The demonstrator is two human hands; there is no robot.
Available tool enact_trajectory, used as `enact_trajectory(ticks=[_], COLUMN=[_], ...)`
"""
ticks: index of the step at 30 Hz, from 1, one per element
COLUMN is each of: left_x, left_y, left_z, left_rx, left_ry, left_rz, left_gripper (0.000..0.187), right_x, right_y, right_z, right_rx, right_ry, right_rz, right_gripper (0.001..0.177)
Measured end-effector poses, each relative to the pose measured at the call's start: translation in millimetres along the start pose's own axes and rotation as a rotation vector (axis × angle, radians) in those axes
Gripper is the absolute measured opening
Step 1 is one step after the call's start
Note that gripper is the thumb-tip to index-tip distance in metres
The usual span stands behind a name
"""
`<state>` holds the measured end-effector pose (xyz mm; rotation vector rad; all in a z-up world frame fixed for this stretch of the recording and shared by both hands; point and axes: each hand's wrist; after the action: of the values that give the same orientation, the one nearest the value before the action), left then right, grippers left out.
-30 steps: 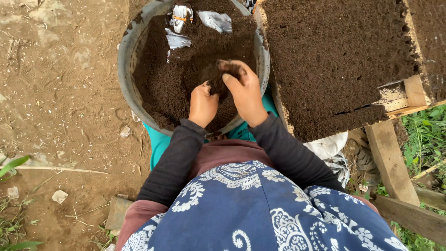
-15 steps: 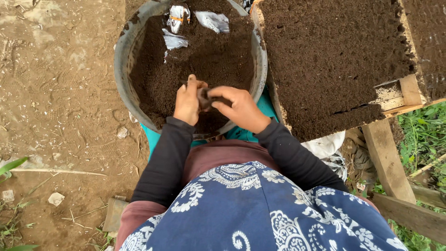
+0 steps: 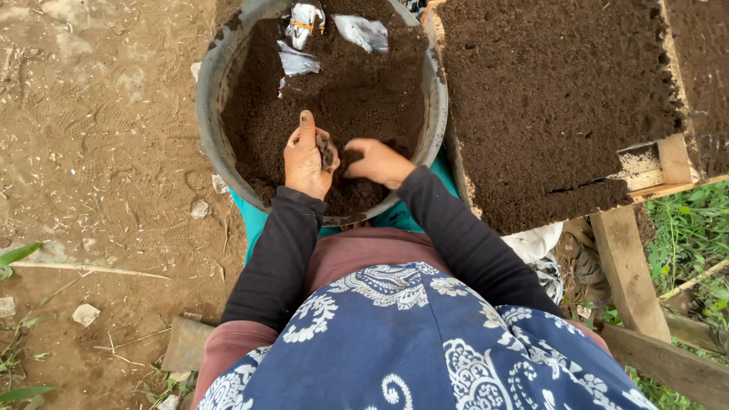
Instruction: The person scoops dark soil from a bucket and wraps it into small, square pieces of silver foil. They then place the wrapped soil packets onto a wooden tray filled with loose soil. This process is repeated continuously throughout the video.
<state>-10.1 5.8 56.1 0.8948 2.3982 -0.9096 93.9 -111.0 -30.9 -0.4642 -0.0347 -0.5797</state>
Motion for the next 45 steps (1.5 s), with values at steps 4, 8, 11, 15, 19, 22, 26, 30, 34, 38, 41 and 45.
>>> enact_trajectory(ticks=[4,8,11,15,19,22,26,30,34,38,41,45], left_x=[-6.0,7.6,4.4,5.1,-7.1,4.1,8.3,-5.1,-12.3,0.4,-3.6,4.8], left_y=[-2.5,16.8,19.6,22.9,10.8,25.8,27.7,7.3,-0.1,3.0,-2.4,31.5], left_z=[-5.2,24.5,27.3,31.9,8.2,27.4,24.8,-4.3,-9.1,1.9,0.7,29.2], left_rx=[0.234,0.317,0.338,0.369,0.432,0.345,0.221,0.293,0.193,0.063,0.03,0.287], left_ry=[-0.181,-0.307,-0.353,-0.43,-0.602,-0.607,-0.43,-0.395,-0.323,-0.171,-0.175,-0.466], left_rz=[-0.18,-0.158,-0.206,-0.287,-0.265,-0.186,-0.184,-0.036,-0.152,-0.092,-0.097,-0.328], left_gripper=[0.044,0.052,0.056,0.052,0.074,0.06,0.033,0.045,0.038,0.04,0.044,0.056], right_x=[11.0,12.2,-0.1,-17.1,-18.1,-12.8,-3.1,17.0,-3.6,-5.8,-2.2,-3.0], right_y=[-19.8,-27.0,-22.8,-36.1,-50.9,-43.9,-28.7,9.1,9.1,11.1,-18.7,-42.9], right_z=[74.7,122.8,123.3,133.8,126.0,107.0,93.7,53.3,26.7,7.8,68.8,128.4], right_rx=[0.08,0.08,0.222,0.329,0.375,0.423,0.356,0.292,0.06,0.103,0.199,0.465], right_ry=[0.499,0.733,0.79,0.6,0.364,-0.181,-0.173,-0.549,-0.485,0.078,0.386,0.354], right_rz=[-0.164,-0.21,-0.255,-0.276,-0.28,-0.362,-0.116,-0.326,0.189,0.038,-0.168,-0.363], right_gripper=[0.035,0.062,0.03,0.019,0.023,0.034,0.033,0.027,0.055,0.032,0.03,0.027])
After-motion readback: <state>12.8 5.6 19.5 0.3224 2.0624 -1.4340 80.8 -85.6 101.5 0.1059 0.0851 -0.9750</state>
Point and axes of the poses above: each hand's wrist, its own y-axis towards the middle knuckle, its own x-axis out of the back of the hand, z = x × y, and after that the axes turned 3 degrees about -x, right-handed
